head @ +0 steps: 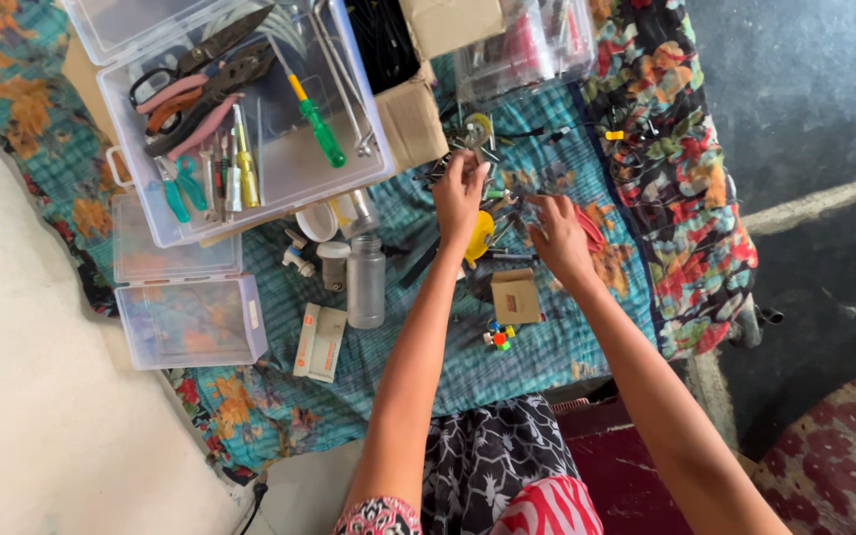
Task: The person gathers various hand tools from a cluttered shelf and places them into a clear plastic storage box on a bed. They handle screwdrivers, pliers, scissors, and wrenches, arranging them inside the container.
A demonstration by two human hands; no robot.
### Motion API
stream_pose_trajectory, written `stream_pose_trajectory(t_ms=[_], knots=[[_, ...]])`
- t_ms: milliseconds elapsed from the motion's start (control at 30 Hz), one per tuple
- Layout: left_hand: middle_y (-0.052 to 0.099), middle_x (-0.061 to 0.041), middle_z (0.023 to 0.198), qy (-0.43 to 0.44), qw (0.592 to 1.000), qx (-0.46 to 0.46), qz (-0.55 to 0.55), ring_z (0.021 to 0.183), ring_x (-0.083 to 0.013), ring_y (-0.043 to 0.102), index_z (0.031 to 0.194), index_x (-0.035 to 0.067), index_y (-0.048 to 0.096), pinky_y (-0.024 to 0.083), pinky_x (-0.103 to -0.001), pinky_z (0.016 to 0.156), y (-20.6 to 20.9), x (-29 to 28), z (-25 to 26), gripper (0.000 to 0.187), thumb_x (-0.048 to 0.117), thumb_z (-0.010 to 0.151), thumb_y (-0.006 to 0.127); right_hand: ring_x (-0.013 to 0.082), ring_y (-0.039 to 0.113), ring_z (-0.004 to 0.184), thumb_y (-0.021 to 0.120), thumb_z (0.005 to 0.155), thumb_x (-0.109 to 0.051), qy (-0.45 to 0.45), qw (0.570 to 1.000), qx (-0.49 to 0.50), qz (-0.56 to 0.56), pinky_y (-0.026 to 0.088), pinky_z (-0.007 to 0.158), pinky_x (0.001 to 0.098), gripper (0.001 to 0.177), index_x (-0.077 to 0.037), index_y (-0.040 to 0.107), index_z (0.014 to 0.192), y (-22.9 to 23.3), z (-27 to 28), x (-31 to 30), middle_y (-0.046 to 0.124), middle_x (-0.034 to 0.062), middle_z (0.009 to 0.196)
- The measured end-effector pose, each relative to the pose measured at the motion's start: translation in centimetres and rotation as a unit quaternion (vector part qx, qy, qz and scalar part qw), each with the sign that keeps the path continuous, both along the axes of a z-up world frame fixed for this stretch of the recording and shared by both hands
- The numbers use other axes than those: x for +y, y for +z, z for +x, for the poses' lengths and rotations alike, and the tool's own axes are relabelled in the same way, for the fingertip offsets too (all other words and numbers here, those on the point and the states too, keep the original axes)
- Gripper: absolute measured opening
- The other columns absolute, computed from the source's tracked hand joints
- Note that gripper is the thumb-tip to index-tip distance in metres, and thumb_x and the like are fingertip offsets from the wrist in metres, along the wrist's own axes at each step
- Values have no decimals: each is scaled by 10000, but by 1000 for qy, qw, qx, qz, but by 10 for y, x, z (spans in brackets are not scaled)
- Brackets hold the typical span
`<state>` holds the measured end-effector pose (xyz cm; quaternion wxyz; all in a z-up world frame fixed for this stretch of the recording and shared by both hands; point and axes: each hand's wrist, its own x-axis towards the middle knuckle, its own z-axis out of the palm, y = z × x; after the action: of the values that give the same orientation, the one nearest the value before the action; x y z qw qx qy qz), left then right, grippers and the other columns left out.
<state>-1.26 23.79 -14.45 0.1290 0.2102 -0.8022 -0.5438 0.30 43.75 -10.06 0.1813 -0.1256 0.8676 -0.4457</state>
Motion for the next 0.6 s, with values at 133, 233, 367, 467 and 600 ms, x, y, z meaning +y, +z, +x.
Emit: stream_pose_trajectory(t_ms=[133, 233, 367, 467, 600], knots=[[722, -81, 854, -15, 999, 1, 37, 747, -199, 719, 1014, 45, 602, 546, -310, 669, 30, -17, 21, 170, 163, 980, 720, 382, 665, 1008, 749, 865, -34, 19, 998, 62, 8, 554, 823, 439, 435, -52, 648, 1287, -49, -8, -31, 600, 186, 1157], [719, -84, 873, -37, 999, 24, 23, 772, -191, 713, 1020, 48, 614, 537, -311, 665, 40, -27, 34, 151, 135, 952, 718, 302, 718, 929, 755, 873, -56, -32, 999, -25, 13, 570, 804, 379, 268, -93, 712, 1135, -83, -11, -41, 653, 151, 1058], [703, -90, 813, -50, 997, -25, 60, 716, -184, 683, 1016, 47, 630, 528, -308, 653, 54, -32, 46, 113, 108, 960, 706, 206, 676, 964, 675, 965, -11, -121, 988, -26, -89, 538, 845, 305, 137, -56, 698, 1092, -86, -11, -36, 701, 62, 1033], [719, -83, 860, -76, 993, -6, 91, 761, -154, 715, 1041, 48, 632, 547, -289, 686, 77, -38, 56, 126, 112, 967, 709, 110, 568, 905, 618, 1085, -41, -231, 951, -41, -201, 461, 783, 251, 142, -36, 655, 1222, -57, -13, -36, 605, 6, 964], [730, -64, 928, -95, 989, 51, 106, 831, -132, 727, 1087, 53, 668, 572, -276, 749, 126, -63, 69, 165, 123, 958, 745, 161, 730, 949, 633, 1106, -141, -294, 869, -62, -394, 605, 832, 285, 148, -55, 589, 1219, 7, -30, -51, 668, 14, 1004]])
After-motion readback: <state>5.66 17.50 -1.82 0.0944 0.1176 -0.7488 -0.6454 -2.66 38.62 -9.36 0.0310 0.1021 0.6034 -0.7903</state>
